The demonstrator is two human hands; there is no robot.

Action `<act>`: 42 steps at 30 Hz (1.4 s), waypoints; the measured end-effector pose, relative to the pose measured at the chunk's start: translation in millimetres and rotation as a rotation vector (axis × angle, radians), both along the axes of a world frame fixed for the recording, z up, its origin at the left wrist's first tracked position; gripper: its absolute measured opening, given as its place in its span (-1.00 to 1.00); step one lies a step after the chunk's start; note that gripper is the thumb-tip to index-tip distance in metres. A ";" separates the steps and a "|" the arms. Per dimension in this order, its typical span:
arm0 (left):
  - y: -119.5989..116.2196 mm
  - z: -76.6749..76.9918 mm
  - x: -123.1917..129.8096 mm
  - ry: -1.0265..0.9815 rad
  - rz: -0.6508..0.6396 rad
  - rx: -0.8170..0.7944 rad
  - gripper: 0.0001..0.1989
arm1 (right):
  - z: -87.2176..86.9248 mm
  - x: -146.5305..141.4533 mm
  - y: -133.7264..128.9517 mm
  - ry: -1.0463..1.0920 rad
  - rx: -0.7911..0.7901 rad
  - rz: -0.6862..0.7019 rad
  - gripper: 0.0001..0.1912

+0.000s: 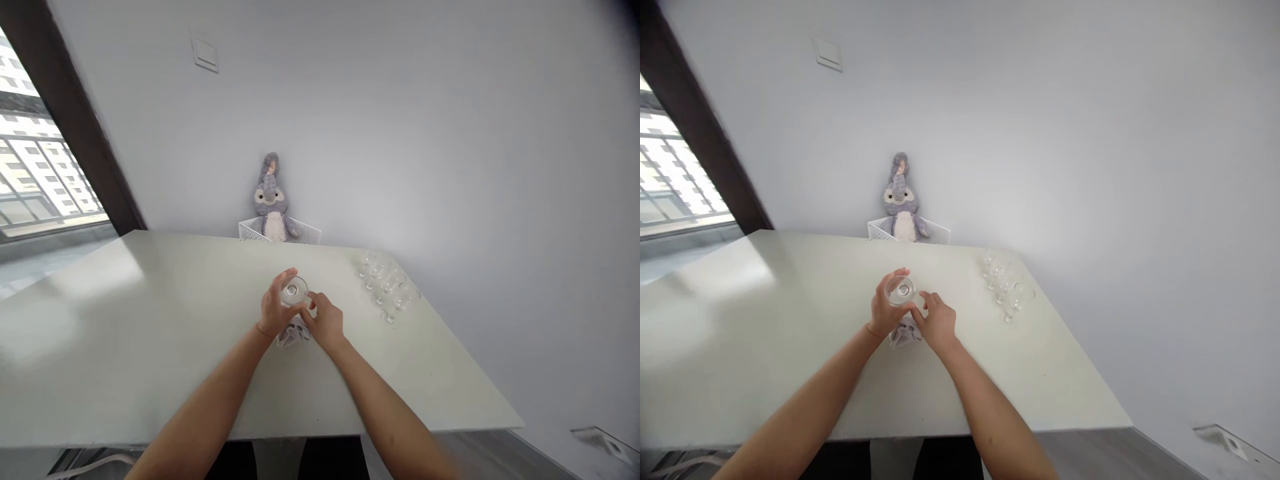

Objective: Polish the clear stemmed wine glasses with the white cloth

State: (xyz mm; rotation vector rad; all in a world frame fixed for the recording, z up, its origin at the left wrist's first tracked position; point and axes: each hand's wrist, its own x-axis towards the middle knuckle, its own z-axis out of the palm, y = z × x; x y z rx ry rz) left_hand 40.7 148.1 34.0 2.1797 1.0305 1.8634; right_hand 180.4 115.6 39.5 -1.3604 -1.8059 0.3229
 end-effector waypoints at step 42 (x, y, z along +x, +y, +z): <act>17.2 -27.7 7.1 0.291 -0.148 -0.726 -0.55 | -29.4 199.6 -51.6 0.088 -0.272 -0.549 -0.73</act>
